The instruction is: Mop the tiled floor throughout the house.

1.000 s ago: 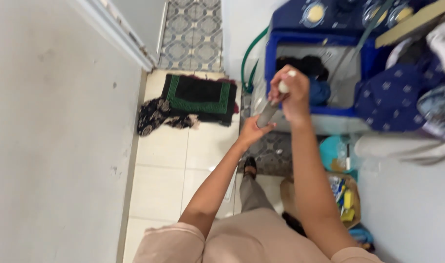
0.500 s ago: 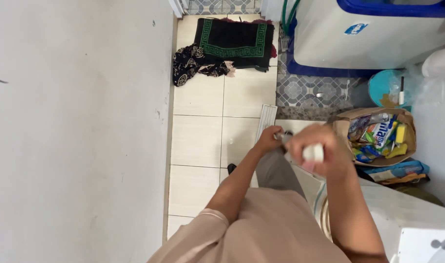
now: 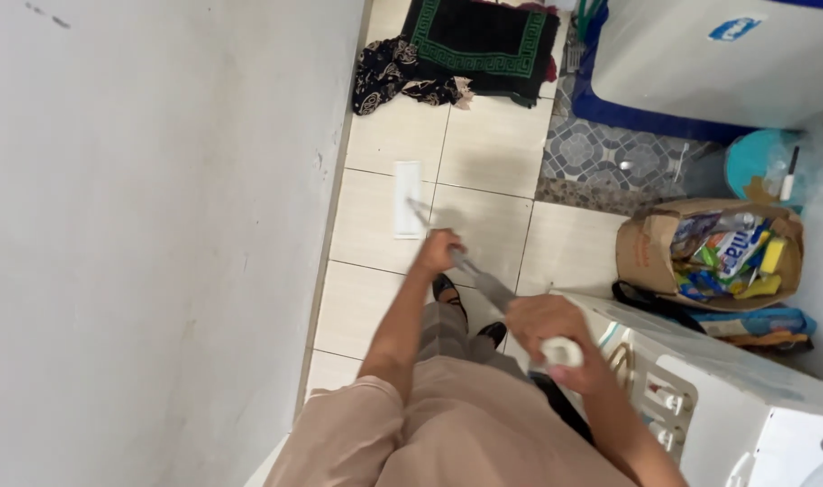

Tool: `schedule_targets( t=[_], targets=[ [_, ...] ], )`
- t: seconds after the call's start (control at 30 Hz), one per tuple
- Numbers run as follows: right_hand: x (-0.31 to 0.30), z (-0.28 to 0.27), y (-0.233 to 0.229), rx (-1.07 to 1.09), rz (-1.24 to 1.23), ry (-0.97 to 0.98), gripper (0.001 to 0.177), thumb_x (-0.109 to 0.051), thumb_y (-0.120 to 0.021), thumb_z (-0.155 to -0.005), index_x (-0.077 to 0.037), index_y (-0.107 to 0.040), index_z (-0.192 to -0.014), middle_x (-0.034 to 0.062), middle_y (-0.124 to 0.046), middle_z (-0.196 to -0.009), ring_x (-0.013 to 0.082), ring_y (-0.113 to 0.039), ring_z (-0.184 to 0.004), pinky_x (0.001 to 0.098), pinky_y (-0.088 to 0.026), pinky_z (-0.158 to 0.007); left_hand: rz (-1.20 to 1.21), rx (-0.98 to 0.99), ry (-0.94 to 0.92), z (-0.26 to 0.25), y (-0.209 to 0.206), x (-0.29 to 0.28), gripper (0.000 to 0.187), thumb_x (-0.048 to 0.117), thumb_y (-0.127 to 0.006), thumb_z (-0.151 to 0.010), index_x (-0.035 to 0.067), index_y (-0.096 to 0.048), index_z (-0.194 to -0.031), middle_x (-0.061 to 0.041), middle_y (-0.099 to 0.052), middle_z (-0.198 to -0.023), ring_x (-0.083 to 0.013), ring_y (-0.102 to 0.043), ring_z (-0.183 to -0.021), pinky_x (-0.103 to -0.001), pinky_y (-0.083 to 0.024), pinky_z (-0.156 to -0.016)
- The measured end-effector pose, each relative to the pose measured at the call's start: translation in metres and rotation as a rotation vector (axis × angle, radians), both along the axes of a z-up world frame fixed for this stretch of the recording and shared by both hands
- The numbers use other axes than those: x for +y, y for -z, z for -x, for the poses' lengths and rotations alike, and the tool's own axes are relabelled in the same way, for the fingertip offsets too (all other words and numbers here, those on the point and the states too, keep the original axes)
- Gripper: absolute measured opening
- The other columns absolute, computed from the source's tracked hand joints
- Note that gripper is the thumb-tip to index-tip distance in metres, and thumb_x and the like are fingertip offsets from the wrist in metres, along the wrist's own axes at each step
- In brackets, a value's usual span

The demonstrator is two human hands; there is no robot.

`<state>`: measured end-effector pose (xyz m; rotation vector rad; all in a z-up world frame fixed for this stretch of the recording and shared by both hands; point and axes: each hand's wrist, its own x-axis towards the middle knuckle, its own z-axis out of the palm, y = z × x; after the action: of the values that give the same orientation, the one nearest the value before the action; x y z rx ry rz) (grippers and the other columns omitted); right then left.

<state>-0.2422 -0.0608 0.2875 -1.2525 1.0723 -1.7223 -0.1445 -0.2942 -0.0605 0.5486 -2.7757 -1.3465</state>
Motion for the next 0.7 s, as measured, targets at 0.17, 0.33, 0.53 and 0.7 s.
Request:
schedule_targets(
  t=[0.17, 0.33, 0.53, 0.7],
  targets=[
    [-0.031, -0.039, 0.036, -0.012, 0.034, 0.039, 0.055, -0.051, -0.057, -0.094, -0.01, -0.04, -0.062, 0.005, -0.045, -0.059, 0.0249, -0.046, -0.057, 0.0396, -0.036, -0.065, 0.013, -0.099, -0.101, -0.048, -0.016, -0.044, 0.005, 0.007, -0.072, -0.075, 0.007, -0.073, -0.08, -0.016, -0.069, -0.092, -0.0326, -0.068, -0.088, -0.04, -0.057, -0.086],
    [-0.042, -0.072, 0.076, 0.055, 0.11, 0.083, 0.054, -0.051, -0.052, -0.099, -0.01, -0.038, -0.067, 0.0047, -0.044, -0.062, 0.0252, -0.047, -0.06, 0.0392, -0.037, -0.066, 0.046, -0.074, -0.246, -0.082, -0.052, -0.042, 0.018, 0.008, -0.072, -0.072, 0.006, -0.065, -0.089, -0.016, -0.067, -0.092, -0.0345, -0.066, -0.095, -0.041, -0.054, -0.087],
    [-0.019, -0.096, 0.074, 0.16, 0.168, 0.039, 0.046, -0.038, -0.05, -0.102, -0.009, -0.04, -0.069, 0.0086, -0.045, -0.064, 0.0291, -0.047, -0.059, 0.0409, -0.037, -0.06, 0.113, 0.198, -0.279, -0.084, -0.005, -0.004, 0.02, 0.014, -0.084, -0.069, 0.007, -0.066, -0.072, -0.015, -0.068, -0.083, -0.0396, -0.062, -0.104, -0.047, -0.047, -0.102],
    [0.03, -0.075, 0.01, 0.176, -0.036, 0.236, 0.044, -0.034, -0.046, -0.099, -0.007, -0.039, -0.065, 0.006, -0.042, -0.062, 0.0235, -0.042, -0.056, 0.0387, -0.034, -0.06, 0.054, 0.37, -0.189, -0.009, 0.011, 0.071, 0.025, 0.025, -0.083, -0.07, 0.008, -0.065, -0.071, -0.013, -0.065, -0.081, -0.034, -0.062, -0.086, -0.043, -0.051, -0.083]
  ],
)
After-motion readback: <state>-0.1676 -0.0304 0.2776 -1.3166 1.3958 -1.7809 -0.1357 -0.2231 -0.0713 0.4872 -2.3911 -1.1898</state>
